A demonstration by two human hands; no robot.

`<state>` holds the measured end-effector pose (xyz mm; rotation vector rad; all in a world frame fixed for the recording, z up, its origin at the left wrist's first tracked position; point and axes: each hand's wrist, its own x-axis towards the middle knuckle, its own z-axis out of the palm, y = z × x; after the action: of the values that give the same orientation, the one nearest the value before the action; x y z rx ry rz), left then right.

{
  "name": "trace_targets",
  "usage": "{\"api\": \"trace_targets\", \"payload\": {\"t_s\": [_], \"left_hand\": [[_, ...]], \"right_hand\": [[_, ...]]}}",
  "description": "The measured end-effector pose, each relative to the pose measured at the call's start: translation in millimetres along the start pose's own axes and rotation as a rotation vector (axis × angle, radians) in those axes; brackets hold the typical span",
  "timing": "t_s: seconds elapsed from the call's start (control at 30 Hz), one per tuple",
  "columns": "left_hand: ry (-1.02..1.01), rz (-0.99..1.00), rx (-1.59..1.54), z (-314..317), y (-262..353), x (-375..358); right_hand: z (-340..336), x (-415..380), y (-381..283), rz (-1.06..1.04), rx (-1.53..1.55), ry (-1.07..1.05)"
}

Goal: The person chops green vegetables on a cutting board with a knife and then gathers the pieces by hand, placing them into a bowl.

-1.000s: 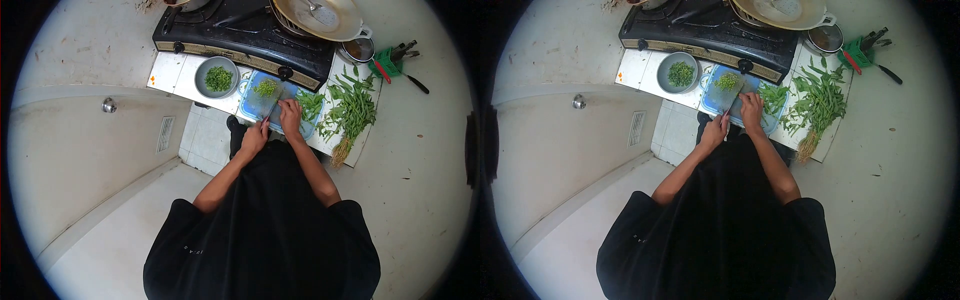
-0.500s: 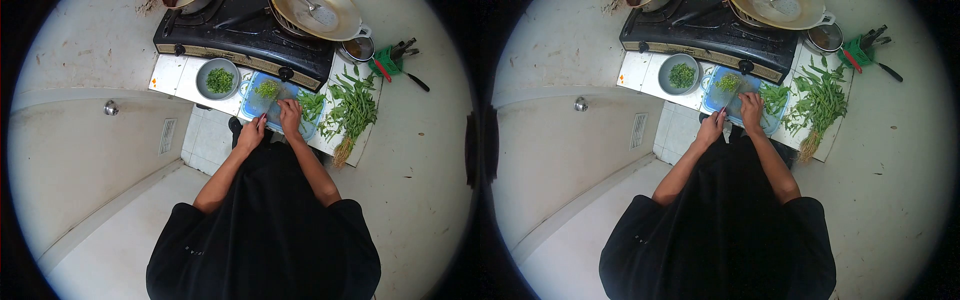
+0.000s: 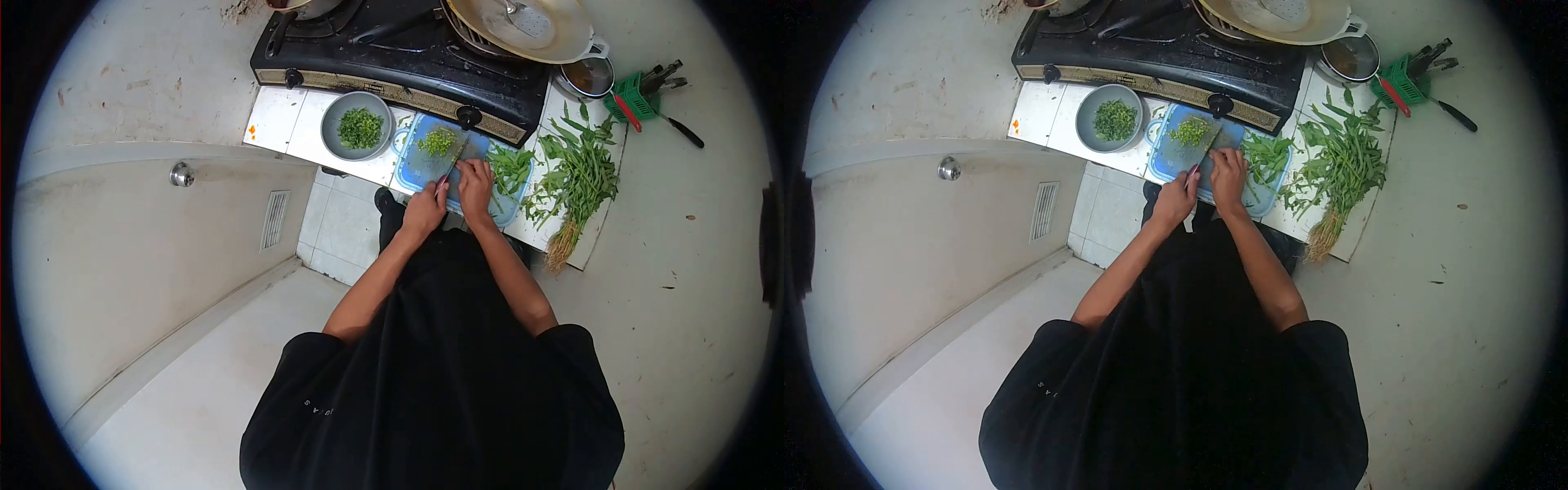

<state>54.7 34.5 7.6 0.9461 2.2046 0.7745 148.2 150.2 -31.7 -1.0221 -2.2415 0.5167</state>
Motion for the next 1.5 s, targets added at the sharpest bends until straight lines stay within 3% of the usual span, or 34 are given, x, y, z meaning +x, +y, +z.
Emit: {"api": "trace_targets", "payload": {"t_s": [0.27,0.5,0.77,1.27,1.5], "left_hand": [[-0.059,-0.087,0.083,-14.7,-10.8,-29.6],[0.012,-0.073,0.038,-19.5,-1.7,-8.1],[-0.075,-0.093,-0.001,-24.3,-0.4,-20.7],[-0.002,-0.018,0.014,6.6,8.4,3.5],[-0.023,-0.055,0.068,-4.1,-5.1,-26.3]], "right_hand": [[-2.9,2.0,5.9,0.003,0.043,0.007],[-3.4,2.6,2.2,-0.014,-0.030,0.029],[-2.9,-0.7,7.4,-0.044,-0.027,-0.026],[-1.1,-0.8,7.0,-0.032,-0.016,-0.031],[-3.5,0.6,10.0,-0.025,0.038,-0.001]]}}
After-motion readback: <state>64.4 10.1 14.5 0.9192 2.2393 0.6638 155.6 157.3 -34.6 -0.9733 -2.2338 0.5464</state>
